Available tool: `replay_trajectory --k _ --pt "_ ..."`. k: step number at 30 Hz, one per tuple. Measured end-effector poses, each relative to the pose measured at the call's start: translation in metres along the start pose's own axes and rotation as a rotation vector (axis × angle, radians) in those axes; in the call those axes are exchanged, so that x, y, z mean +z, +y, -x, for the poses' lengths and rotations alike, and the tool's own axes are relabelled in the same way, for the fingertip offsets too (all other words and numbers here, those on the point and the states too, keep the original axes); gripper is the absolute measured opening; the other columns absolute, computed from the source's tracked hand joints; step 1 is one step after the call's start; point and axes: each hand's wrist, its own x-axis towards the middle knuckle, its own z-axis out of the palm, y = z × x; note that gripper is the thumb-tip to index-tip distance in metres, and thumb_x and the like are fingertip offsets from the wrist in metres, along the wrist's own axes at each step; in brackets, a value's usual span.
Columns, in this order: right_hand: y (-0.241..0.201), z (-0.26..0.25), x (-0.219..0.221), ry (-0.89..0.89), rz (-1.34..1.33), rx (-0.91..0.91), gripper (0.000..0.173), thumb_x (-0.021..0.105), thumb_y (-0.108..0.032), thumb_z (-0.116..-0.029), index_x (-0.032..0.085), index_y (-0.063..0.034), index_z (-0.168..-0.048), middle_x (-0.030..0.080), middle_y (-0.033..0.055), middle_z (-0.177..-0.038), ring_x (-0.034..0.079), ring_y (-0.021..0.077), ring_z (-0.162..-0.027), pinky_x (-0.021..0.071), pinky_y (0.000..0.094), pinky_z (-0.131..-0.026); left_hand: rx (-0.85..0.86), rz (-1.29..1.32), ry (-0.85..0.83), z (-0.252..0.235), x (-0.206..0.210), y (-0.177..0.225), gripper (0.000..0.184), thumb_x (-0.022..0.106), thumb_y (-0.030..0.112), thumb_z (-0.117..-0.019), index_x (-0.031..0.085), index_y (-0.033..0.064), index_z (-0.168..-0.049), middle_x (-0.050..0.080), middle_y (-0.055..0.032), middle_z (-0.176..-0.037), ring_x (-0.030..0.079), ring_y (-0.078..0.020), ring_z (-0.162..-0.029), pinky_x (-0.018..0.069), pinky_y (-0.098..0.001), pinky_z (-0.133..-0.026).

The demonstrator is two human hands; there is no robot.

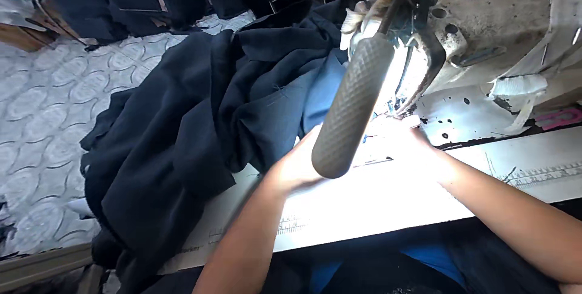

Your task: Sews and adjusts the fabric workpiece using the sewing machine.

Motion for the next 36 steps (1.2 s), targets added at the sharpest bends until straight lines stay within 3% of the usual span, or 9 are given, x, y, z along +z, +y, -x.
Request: replay_trajectory --k 3,5,9,14,18,22,26,31,36 --pt "-0.009 -0.008 -0.010 -0.023 -0.164 0.220 0.010 0.071 -0.001 -0.0882 0.077 0.0010 -0.096 0.074 0.0128 -0.093 0.068 0.0226 -0.096 0.0447 0.0439 -0.104 -0.129 0.009 -0.312 0.010 -0.031 0.007 0.022 0.069 0.025 -0.0929 0.070 0.0037 -0.090 0.066 -0.0018 -0.079 0.060 -0.0056 -0.074 0.0491 -0.0239 -0.068" --pt "-0.008 -0.012 -0.004 0.007 -0.166 0.285 0.015 0.064 0.000 -0.0917 0.075 -0.0006 -0.101 0.073 0.0103 -0.094 0.067 0.0182 -0.094 0.0469 0.0404 -0.098 -0.466 -0.307 -0.126 -0.004 -0.026 0.008 0.031 0.067 0.022 -0.0992 0.069 -0.0056 -0.113 0.068 -0.0250 -0.105 0.066 -0.0373 -0.101 0.0519 -0.0543 -0.089" --pt "-0.011 -0.013 -0.010 -0.200 -0.019 0.123 0.021 0.068 -0.011 -0.0922 0.077 -0.0053 -0.110 0.072 0.0163 -0.108 0.066 0.0343 -0.109 0.0442 0.0582 -0.100 -0.358 -0.546 0.157 -0.028 -0.002 -0.010 0.046 0.068 0.026 -0.0985 0.060 -0.0028 -0.133 0.055 -0.0269 -0.140 0.047 -0.0429 -0.139 0.0398 -0.0576 -0.112" --pt "-0.020 -0.003 -0.008 -0.128 -0.178 -0.170 0.023 0.066 -0.024 -0.0910 0.076 -0.0028 -0.090 0.070 0.0132 -0.100 0.063 0.0282 -0.103 0.0475 0.0447 -0.092 0.020 -0.537 0.109 0.000 -0.008 0.011 0.018 0.067 0.020 -0.0893 0.069 0.0035 -0.082 0.067 -0.0183 -0.096 0.065 -0.0391 -0.105 0.0370 -0.0719 -0.105" --pt "-0.030 -0.014 -0.008 -0.253 -0.229 -0.304 0.027 0.060 -0.030 -0.0981 0.074 -0.0067 -0.101 0.070 0.0099 -0.094 0.066 0.0251 -0.098 0.0429 0.0474 -0.097 -0.215 -0.463 -0.179 0.036 -0.006 0.068 0.038 0.062 0.035 -0.0997 0.069 -0.0018 -0.093 0.067 -0.0165 -0.076 0.068 -0.0339 -0.079 0.0457 -0.0553 -0.088" --pt "-0.044 -0.020 0.005 -0.129 -0.106 -0.348 0.033 0.056 -0.027 -0.0994 0.073 -0.0079 -0.120 0.073 0.0110 -0.108 0.067 0.0278 -0.106 0.0455 0.0492 -0.099 -0.215 -0.363 0.216 0.051 0.008 0.051 0.037 0.057 0.030 -0.1014 0.073 0.0000 -0.085 0.067 -0.0122 -0.076 0.066 -0.0261 -0.079 0.0464 -0.0515 -0.087" --pt "-0.040 -0.001 0.010 0.124 -0.072 -0.409 0.027 0.052 -0.021 -0.1017 0.077 -0.0102 -0.106 0.076 0.0071 -0.104 0.072 0.0202 -0.104 0.0444 0.0492 -0.107 -0.255 0.300 0.308 0.050 0.018 0.045 0.025 0.061 0.013 -0.0978 0.066 0.0096 -0.074 0.057 0.0112 -0.075 0.054 0.0070 -0.075 0.0449 -0.0135 -0.072" --pt "-0.043 0.040 0.004 0.245 -0.024 -0.284 0.029 0.051 -0.016 -0.0980 0.078 -0.0086 -0.103 0.078 0.0094 -0.104 0.073 0.0233 -0.103 0.0506 0.0447 -0.096 -0.280 0.460 0.223 0.033 0.042 0.058 0.022 0.060 0.013 -0.0979 0.068 0.0071 -0.079 0.059 0.0093 -0.079 0.056 0.0050 -0.079 0.0479 -0.0164 -0.078" --pt "-0.050 0.076 0.010 0.276 0.066 -0.079 0.022 0.056 -0.015 -0.0927 0.074 -0.0069 -0.083 0.075 0.0103 -0.088 0.073 0.0260 -0.089 0.0524 0.0511 -0.092 0.264 -0.389 0.314 0.008 0.066 0.060 0.034 0.053 0.026 -0.1021 0.072 0.0071 -0.081 0.075 -0.0107 -0.099 0.070 -0.0256 -0.100 0.0517 -0.0438 -0.089"
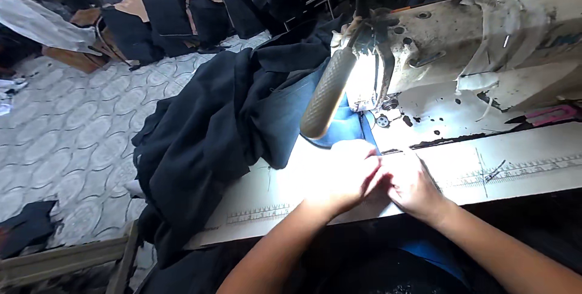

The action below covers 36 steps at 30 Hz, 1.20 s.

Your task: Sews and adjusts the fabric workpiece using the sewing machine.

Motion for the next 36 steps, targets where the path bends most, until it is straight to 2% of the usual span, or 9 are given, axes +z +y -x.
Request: replay_trajectory --k 2,7,9,12,15,19,28,32,36 --pt "-0.005 0.007 0.002 0.000 0.037 0.046 0.025 0.056 -0.021 -0.0953 0.072 -0.0085 -0.080 0.073 0.0100 -0.087 0.071 0.0262 -0.089 0.0509 0.0493 -0.095 0.002 -0.160 -0.147 -0.012 0.000 -0.014 0.038 0.048 0.033 -0.1044 0.074 0.0093 -0.091 0.075 -0.0092 -0.105 0.071 -0.0268 -0.102 0.0539 -0.0472 -0.087" --pt "-0.015 0.006 0.009 0.002 0.070 0.125 0.026 0.059 -0.026 -0.0951 0.080 -0.0117 -0.091 0.079 0.0072 -0.100 0.074 0.0234 -0.098 0.0526 0.0477 -0.087 -0.498 -0.384 -0.498 -0.041 -0.018 -0.041 0.037 0.065 0.037 -0.0999 0.072 0.0030 -0.112 0.073 -0.0190 -0.097 0.070 -0.0372 -0.095 0.0458 -0.0585 -0.086" --pt "-0.017 0.006 0.009 -0.017 0.067 0.130 0.026 0.058 -0.026 -0.0948 0.080 -0.0119 -0.091 0.079 0.0071 -0.100 0.074 0.0235 -0.097 0.0528 0.0486 -0.086 -0.288 -0.455 -0.373 -0.033 -0.009 -0.046 0.014 0.067 0.015 -0.0959 0.075 0.0069 -0.105 0.070 -0.0151 -0.091 0.068 -0.0347 -0.088 0.0479 -0.0539 -0.077" --pt "-0.018 0.006 0.007 -0.057 0.056 0.136 0.026 0.059 -0.026 -0.0951 0.081 -0.0116 -0.094 0.078 0.0079 -0.101 0.074 0.0249 -0.098 0.0516 0.0498 -0.085 -0.053 -0.402 -0.263 -0.020 -0.003 -0.059 0.023 0.062 -0.003 -0.0909 0.079 0.0121 -0.095 0.068 -0.0121 -0.088 0.066 -0.0329 -0.085 0.0465 -0.0511 -0.075" --pt "-0.019 0.003 0.006 -0.055 0.038 0.144 0.026 0.059 -0.025 -0.0950 0.081 -0.0121 -0.094 0.078 0.0068 -0.098 0.074 0.0239 -0.095 0.0513 0.0483 -0.083 -0.164 -0.344 -0.352 -0.023 -0.010 -0.057 0.014 0.064 0.010 -0.0932 0.077 0.0079 -0.099 0.068 -0.0153 -0.093 0.066 -0.0353 -0.090 0.0433 -0.0559 -0.082" --pt "-0.021 -0.006 0.001 -0.007 -0.031 0.144 0.023 0.060 -0.024 -0.0951 0.080 -0.0118 -0.093 0.078 0.0057 -0.094 0.072 0.0195 -0.091 0.0488 0.0428 -0.084 -0.361 -0.272 -0.490 -0.043 -0.008 -0.049 0.039 0.072 0.040 -0.0920 0.071 0.0027 -0.104 0.066 -0.0188 -0.101 0.063 -0.0381 -0.101 0.0374 -0.0614 -0.092" --pt "-0.022 -0.005 -0.001 0.001 -0.052 0.185 0.022 0.062 -0.024 -0.0945 0.080 -0.0125 -0.092 0.078 0.0044 -0.093 0.072 0.0172 -0.093 0.0495 0.0418 -0.087 -0.541 -0.250 -0.454 -0.054 -0.004 -0.053 0.043 0.060 0.038 -0.1029 0.070 0.0012 -0.084 0.069 -0.0175 -0.084 0.067 -0.0356 -0.089 0.0378 -0.0621 -0.090" --pt "-0.019 0.003 0.000 -0.119 0.062 0.162 0.025 0.059 -0.024 -0.0941 0.082 -0.0143 -0.095 0.076 0.0064 -0.095 0.072 0.0235 -0.093 0.0492 0.0483 -0.083 -0.383 -0.277 -0.335 -0.046 -0.002 -0.061 0.025 0.069 0.026 -0.0975 0.070 0.0039 -0.086 0.067 -0.0149 -0.081 0.067 -0.0340 -0.085 0.0408 -0.0601 -0.086" --pt "-0.018 0.005 -0.003 -0.155 0.154 0.110 0.027 0.055 -0.023 -0.0943 0.081 -0.0143 -0.095 0.076 0.0065 -0.095 0.072 0.0250 -0.091 0.0506 0.0490 -0.081 0.037 -0.283 -0.191 -0.016 0.006 -0.052 0.017 0.060 0.001 -0.0947 0.074 0.0087 -0.095 0.071 -0.0114 -0.102 0.067 -0.0310 -0.112 0.0291 -0.0705 -0.112"
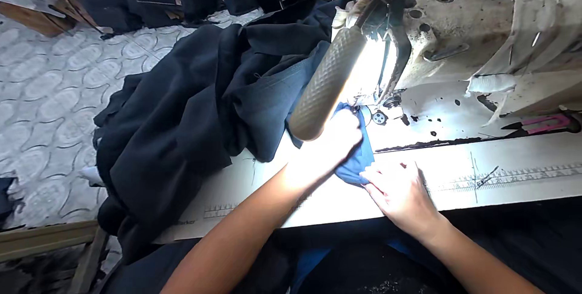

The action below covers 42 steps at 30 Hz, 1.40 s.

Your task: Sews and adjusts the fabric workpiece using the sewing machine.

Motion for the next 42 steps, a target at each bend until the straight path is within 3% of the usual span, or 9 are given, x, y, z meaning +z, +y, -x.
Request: replay_trajectory --k 4,19,22,26,29,32,36,39,42 --pt "0.002 0.001 0.000 0.022 0.075 -0.067 0.028 0.053 -0.022 -0.0954 0.080 -0.0139 -0.093 0.077 0.0060 -0.096 0.073 0.0237 -0.093 0.0518 0.0472 -0.083 0.009 0.171 -0.153 0.028 -0.009 0.012 0.035 0.045 0.011 -0.0982 0.074 0.0082 -0.116 0.071 -0.0108 -0.128 0.065 -0.0262 -0.126 0.0301 -0.0668 -0.114" --pt "0.024 -0.071 -0.002 -0.201 0.165 -0.135 0.024 0.057 -0.016 -0.0966 0.075 -0.0041 -0.087 0.069 0.0133 -0.078 0.070 0.0343 -0.081 0.0512 0.0573 -0.081 -0.148 0.278 -0.019 -0.003 0.006 -0.038 0.033 0.053 0.021 -0.1010 0.080 0.0040 -0.094 0.077 -0.0124 -0.112 0.070 -0.0300 -0.117 0.0216 -0.0678 -0.119" --pt "0.033 -0.083 -0.002 -0.292 0.160 -0.102 0.024 0.054 -0.013 -0.0995 0.075 -0.0014 -0.100 0.073 0.0153 -0.097 0.071 0.0328 -0.095 0.0524 0.0549 -0.088 -0.203 0.300 0.102 -0.011 0.035 -0.050 0.035 0.050 0.023 -0.0987 0.077 0.0044 -0.086 0.077 -0.0126 -0.106 0.070 -0.0311 -0.116 0.0213 -0.0662 -0.120" --pt "0.048 -0.086 0.004 -0.256 0.044 -0.095 0.026 0.055 -0.014 -0.0972 0.077 -0.0013 -0.102 0.072 0.0169 -0.104 0.069 0.0344 -0.103 0.0447 0.0578 -0.097 -0.178 0.222 0.196 -0.012 0.066 -0.054 0.034 0.046 0.024 -0.1020 0.079 0.0140 -0.101 0.074 -0.0072 -0.122 0.064 -0.0291 -0.126 0.0208 -0.0661 -0.120" --pt "0.056 -0.082 0.009 -0.232 -0.170 0.049 0.025 0.057 -0.016 -0.0957 0.077 -0.0023 -0.100 0.069 0.0138 -0.108 0.063 0.0292 -0.110 0.0482 0.0480 -0.097 -0.094 0.375 0.116 -0.001 0.008 -0.032 0.019 0.062 0.018 -0.0976 0.079 0.0110 -0.095 0.072 -0.0083 -0.105 0.067 -0.0241 -0.106 0.0476 -0.0469 -0.102" --pt "0.051 -0.090 -0.003 -0.291 -0.421 0.378 0.016 0.061 -0.008 -0.0976 0.072 0.0018 -0.102 0.067 0.0099 -0.114 0.061 0.0125 -0.112 0.0492 0.0331 -0.099 -0.292 0.699 -0.302 0.007 -0.066 -0.018 0.015 0.074 0.015 -0.0917 0.071 0.0033 -0.084 0.064 -0.0054 -0.074 0.061 -0.0121 -0.069 0.0484 -0.0298 -0.063" --pt "0.048 -0.095 -0.003 -0.289 -0.564 0.567 0.018 0.059 -0.005 -0.0998 0.068 0.0066 -0.109 0.063 0.0133 -0.119 0.059 0.0097 -0.111 0.0498 0.0266 -0.098 -0.602 0.363 -0.235 -0.002 -0.048 -0.029 0.030 0.068 0.010 -0.0967 0.066 -0.0034 -0.124 0.066 -0.0226 -0.123 0.063 -0.0391 -0.118 0.0501 -0.0553 -0.098" --pt "0.046 -0.094 -0.003 -0.273 -0.522 0.539 0.019 0.060 -0.008 -0.0994 0.069 0.0047 -0.109 0.066 0.0121 -0.116 0.061 0.0076 -0.108 0.0505 0.0236 -0.096 -0.349 0.159 0.210 -0.010 0.031 -0.051 0.030 0.069 0.020 -0.0920 0.072 0.0055 -0.117 0.071 -0.0125 -0.118 0.066 -0.0306 -0.117 0.0525 -0.0486 -0.100" --pt "0.033 -0.100 -0.014 -0.302 -0.450 0.564 0.023 0.062 -0.010 -0.1004 0.069 0.0073 -0.113 0.068 0.0172 -0.117 0.062 0.0124 -0.108 0.0480 0.0284 -0.097 -0.312 0.300 0.042 -0.019 0.003 -0.058 0.020 0.066 0.015 -0.0933 0.074 0.0058 -0.109 0.074 -0.0129 -0.107 0.067 -0.0303 -0.112 0.0461 -0.0568 -0.101"
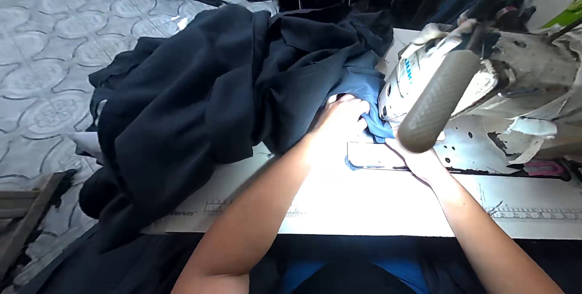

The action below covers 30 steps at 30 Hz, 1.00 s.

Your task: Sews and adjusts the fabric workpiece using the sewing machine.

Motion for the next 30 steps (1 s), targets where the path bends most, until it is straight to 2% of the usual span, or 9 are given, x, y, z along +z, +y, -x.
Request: replay_trajectory --k 2,4,8,11,16,19,22,26,30 --pt "-0.002 0.004 -0.001 -0.025 0.010 -0.054 0.021 0.064 -0.011 -0.0990 0.071 0.0048 -0.111 0.070 0.0154 -0.115 0.063 0.0113 -0.107 0.0485 0.0278 -0.097 0.076 0.194 -0.173 0.013 -0.035 0.003 0.024 0.069 0.026 -0.0929 0.071 0.0024 -0.088 0.069 -0.0106 -0.080 0.067 -0.0222 -0.081 0.0525 -0.0454 -0.075" --pt "0.008 0.009 0.005 -0.023 0.047 -0.319 0.017 0.066 -0.014 -0.0954 0.078 -0.0050 -0.105 0.073 0.0067 -0.108 0.066 0.0075 -0.105 0.0510 0.0255 -0.096 0.262 0.343 -0.255 0.033 -0.055 0.023 0.034 0.070 0.037 -0.0876 0.063 0.0103 -0.068 0.057 0.0037 -0.061 0.056 -0.0048 -0.060 0.0444 -0.0241 -0.055" --pt "0.022 0.034 0.023 0.154 0.073 -0.968 0.028 0.056 -0.025 -0.1003 0.074 -0.0099 -0.085 0.073 0.0074 -0.091 0.067 0.0173 -0.099 0.0464 0.0352 -0.099 0.588 0.316 -0.212 0.043 -0.045 0.065 0.045 0.060 0.046 -0.0960 0.060 0.0105 -0.068 0.052 -0.0025 -0.061 0.053 -0.0170 -0.065 0.0395 -0.0333 -0.065" --pt "0.032 0.066 0.036 0.304 0.055 -0.866 0.032 0.058 -0.032 -0.1014 0.074 -0.0103 -0.083 0.075 0.0069 -0.088 0.068 0.0147 -0.096 0.0463 0.0329 -0.097 0.535 0.165 -0.132 0.041 -0.030 0.066 0.053 0.044 0.053 -0.1034 0.067 0.0112 -0.080 0.065 -0.0074 -0.082 0.066 -0.0221 -0.090 0.0452 -0.0424 -0.096" --pt "0.044 0.101 0.057 0.369 0.331 -0.608 0.030 0.059 -0.033 -0.0965 0.081 -0.0122 -0.090 0.079 0.0060 -0.095 0.074 0.0192 -0.096 0.0523 0.0402 -0.094 -0.191 -0.373 -0.411 0.036 -0.021 0.056 0.047 0.056 0.044 -0.1037 0.067 0.0062 -0.128 0.072 -0.0212 -0.107 0.070 -0.0421 -0.098 0.0520 -0.0592 -0.082" --pt "0.042 0.106 0.053 0.346 0.431 -0.630 0.029 0.056 -0.031 -0.0980 0.079 -0.0153 -0.090 0.078 0.0029 -0.094 0.073 0.0177 -0.097 0.0517 0.0384 -0.093 0.111 -0.351 -0.195 0.050 -0.013 0.047 0.024 0.061 0.015 -0.0945 0.075 0.0128 -0.114 0.072 -0.0129 -0.099 0.070 -0.0338 -0.091 0.0519 -0.0518 -0.073" --pt "0.044 0.106 0.045 0.339 0.468 -0.655 0.029 0.054 -0.029 -0.0971 0.079 -0.0160 -0.089 0.078 0.0034 -0.096 0.073 0.0188 -0.099 0.0515 0.0404 -0.093 0.421 -0.067 -0.270 0.053 -0.012 0.050 0.029 0.050 0.016 -0.0977 0.079 0.0171 -0.104 0.075 -0.0071 -0.109 0.070 -0.0269 -0.109 0.0458 -0.0547 -0.100" --pt "0.043 0.094 0.032 0.290 0.478 -0.673 0.027 0.054 -0.026 -0.0967 0.076 -0.0137 -0.087 0.076 0.0044 -0.090 0.073 0.0214 -0.093 0.0526 0.0442 -0.091 0.346 -0.061 -0.364 0.051 -0.016 0.053 0.043 0.048 0.044 -0.1017 0.080 0.0152 -0.101 0.074 -0.0076 -0.100 0.068 -0.0276 -0.101 0.0414 -0.0520 -0.100" --pt "0.037 0.074 0.025 0.217 0.480 -0.656 0.025 0.055 -0.023 -0.0957 0.076 -0.0095 -0.089 0.075 0.0081 -0.089 0.074 0.0262 -0.090 0.0511 0.0547 -0.091 0.296 -0.065 -0.278 0.046 -0.013 0.048 0.038 0.052 0.037 -0.0998 0.081 0.0135 -0.096 0.075 -0.0098 -0.102 0.069 -0.0301 -0.103 0.0426 -0.0564 -0.097"
